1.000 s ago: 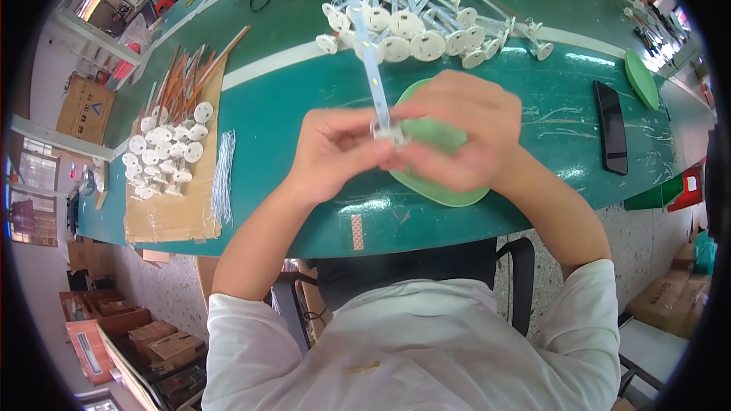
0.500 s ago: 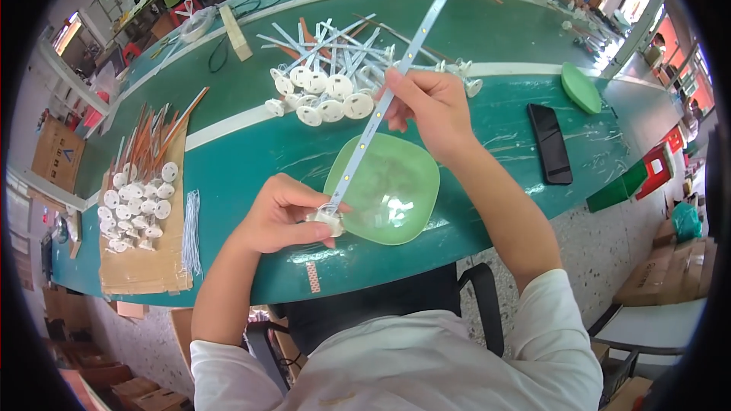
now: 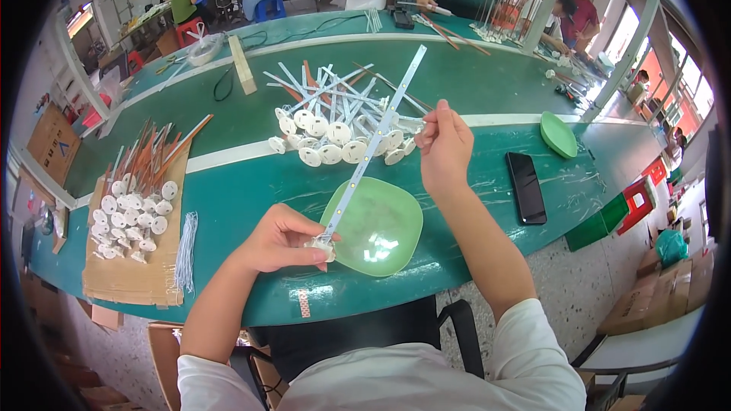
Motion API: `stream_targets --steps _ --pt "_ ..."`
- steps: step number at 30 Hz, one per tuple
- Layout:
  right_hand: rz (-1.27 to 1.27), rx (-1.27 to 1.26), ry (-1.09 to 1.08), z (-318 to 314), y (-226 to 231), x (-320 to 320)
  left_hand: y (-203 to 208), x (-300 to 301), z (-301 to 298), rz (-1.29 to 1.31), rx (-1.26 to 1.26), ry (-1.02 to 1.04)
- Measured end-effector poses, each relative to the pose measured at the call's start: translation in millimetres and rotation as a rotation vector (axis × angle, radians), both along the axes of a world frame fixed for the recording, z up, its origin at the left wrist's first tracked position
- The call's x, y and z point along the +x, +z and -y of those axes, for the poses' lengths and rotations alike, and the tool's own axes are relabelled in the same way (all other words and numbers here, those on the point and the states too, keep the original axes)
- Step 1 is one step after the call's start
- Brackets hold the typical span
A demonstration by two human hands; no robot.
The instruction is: The recorder is assembling LED light strips by attaching plastic circular bases and testing them on a power rail.
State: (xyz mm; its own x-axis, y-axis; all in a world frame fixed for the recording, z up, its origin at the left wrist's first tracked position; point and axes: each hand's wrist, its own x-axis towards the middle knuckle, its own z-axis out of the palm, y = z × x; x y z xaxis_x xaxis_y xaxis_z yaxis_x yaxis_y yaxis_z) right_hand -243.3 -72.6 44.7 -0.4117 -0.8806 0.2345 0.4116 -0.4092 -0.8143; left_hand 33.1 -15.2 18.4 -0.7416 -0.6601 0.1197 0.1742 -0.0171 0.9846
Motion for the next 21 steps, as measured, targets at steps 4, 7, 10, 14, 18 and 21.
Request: stream_targets --steps 4,7,10,14,18,21 --pt "0.197 -0.071 -0.07 2.6 10.9 -25.1 2.6 0.5 0.4 0.039 0.007 0.021" --pt "0.286 -0.101 -0.16 7.2 19.1 -39.2 0.7 0.1 0.8 0.036 0.02 0.021" --pt "0.44 0.122 -0.372 10.2 27.8 -28.7 -3.6 0.7 0.7 0.022 0.009 0.041" --pt "-0.054 0.1 -0.207 11.0 8.6 -23.0 -6.4 2.5 0.2 -0.029 0.016 0.179" --pt "-0.804 -0.46 -0.133 -33.2 1.8 25.8 -2.5 -6.4 -1.2 -0.136 0.116 0.266" --pt "-1.12 -0.814 -0.071 -47.2 2.8 60.7 -1.7 -10.6 0.3 -0.213 0.183 0.254"
